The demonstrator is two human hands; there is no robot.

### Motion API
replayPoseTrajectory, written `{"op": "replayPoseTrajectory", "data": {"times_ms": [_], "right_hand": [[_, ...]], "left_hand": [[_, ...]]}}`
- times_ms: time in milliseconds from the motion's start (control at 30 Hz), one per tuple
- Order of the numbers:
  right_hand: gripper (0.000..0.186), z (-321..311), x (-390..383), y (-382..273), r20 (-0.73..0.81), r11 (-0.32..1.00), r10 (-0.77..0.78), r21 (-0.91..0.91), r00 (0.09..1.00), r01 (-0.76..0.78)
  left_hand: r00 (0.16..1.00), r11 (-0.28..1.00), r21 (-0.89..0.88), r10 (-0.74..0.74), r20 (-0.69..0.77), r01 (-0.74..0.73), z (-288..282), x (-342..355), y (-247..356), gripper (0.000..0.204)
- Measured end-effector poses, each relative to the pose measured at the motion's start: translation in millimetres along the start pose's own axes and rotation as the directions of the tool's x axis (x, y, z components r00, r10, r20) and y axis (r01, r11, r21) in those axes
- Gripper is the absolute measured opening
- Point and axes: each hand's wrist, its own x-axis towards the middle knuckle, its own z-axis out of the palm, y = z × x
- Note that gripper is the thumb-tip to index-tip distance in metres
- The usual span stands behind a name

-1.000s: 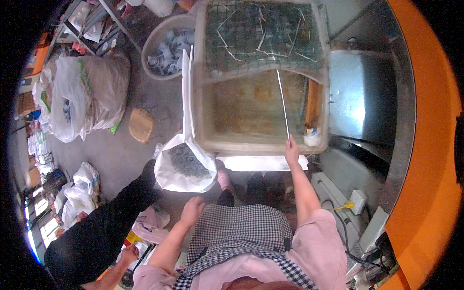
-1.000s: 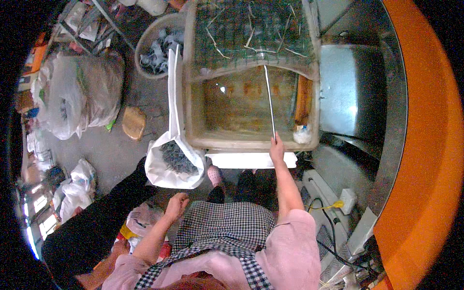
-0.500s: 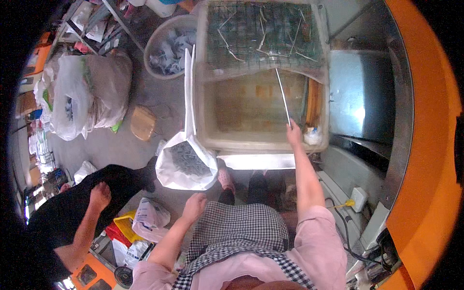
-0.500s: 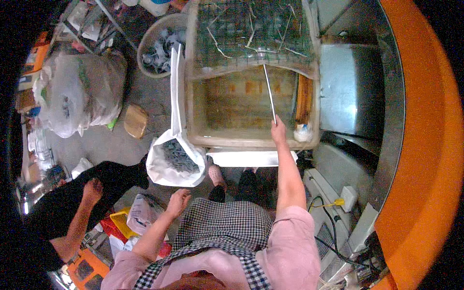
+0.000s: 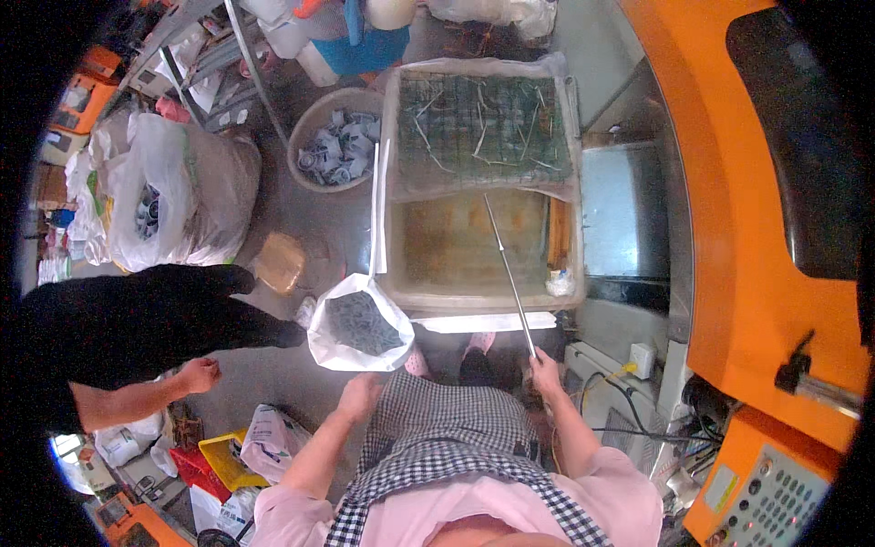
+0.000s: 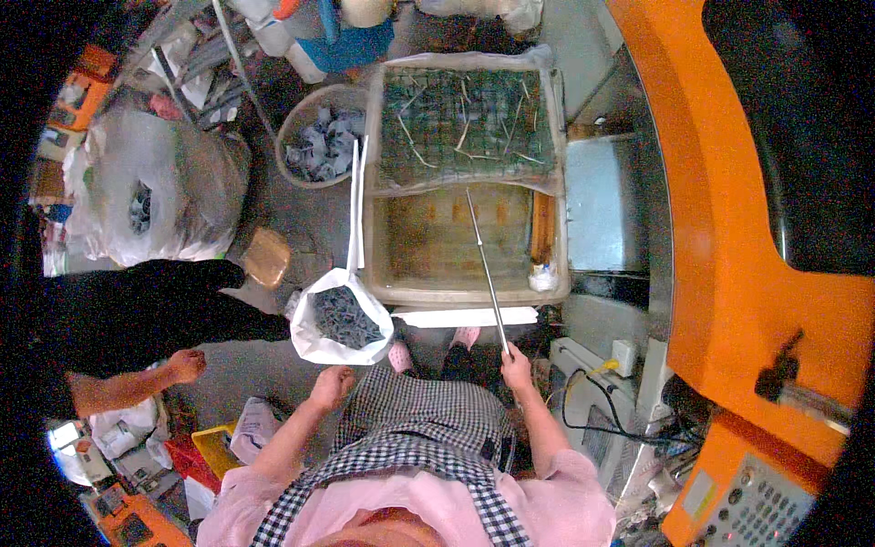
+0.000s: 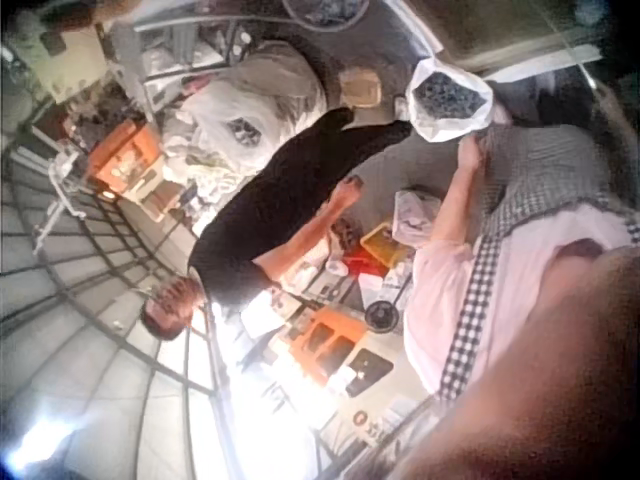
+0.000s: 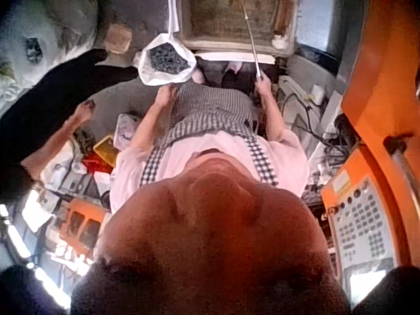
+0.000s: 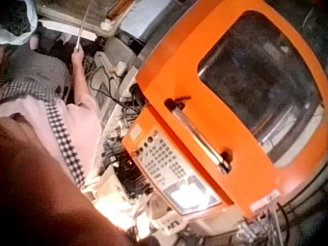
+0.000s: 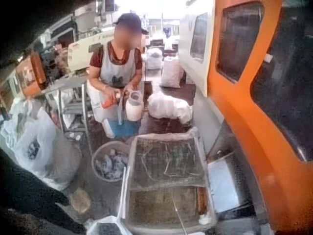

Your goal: The person operates an injection molding machine by interacting with the control panel, opening the safety door, removing a molded plastic part, and cleaning the component in a water tank.

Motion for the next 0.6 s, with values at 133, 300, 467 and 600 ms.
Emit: {"op": "replayPoseTrajectory", "data": {"times_ms": [133, 300, 467, 600], "right_hand": [[0.037, -7, -59, -41, 0.075, 0.993, -0.018, 0.12, 0.997, 0.009], [0.036, 8, -87, -77, 0.116, 0.991, 0.038, 0.121, 0.993, -0.052], [0.035, 53, -2, -20, 0.07, 0.985, -0.17, -0.019, 0.983, 0.172], [0.032, 131, 10, -95, -0.021, 0.907, -0.402, -0.151, 0.916, 0.394]], "left_hand": [[0.996, 0.996, 0.02, -0.092, -0.006, 0.092, -16, -20, -30, 0.025], [0.994, 0.993, 0.062, -0.1, -0.039, 0.103, -3, -51, -106, 0.022], [0.979, 0.98, -0.028, -0.197, -0.047, 0.195, 0, -63, -132, 0.022], [0.937, 0.919, -0.252, -0.335, -0.093, 0.304, 11, -95, -218, 0.024]]}}
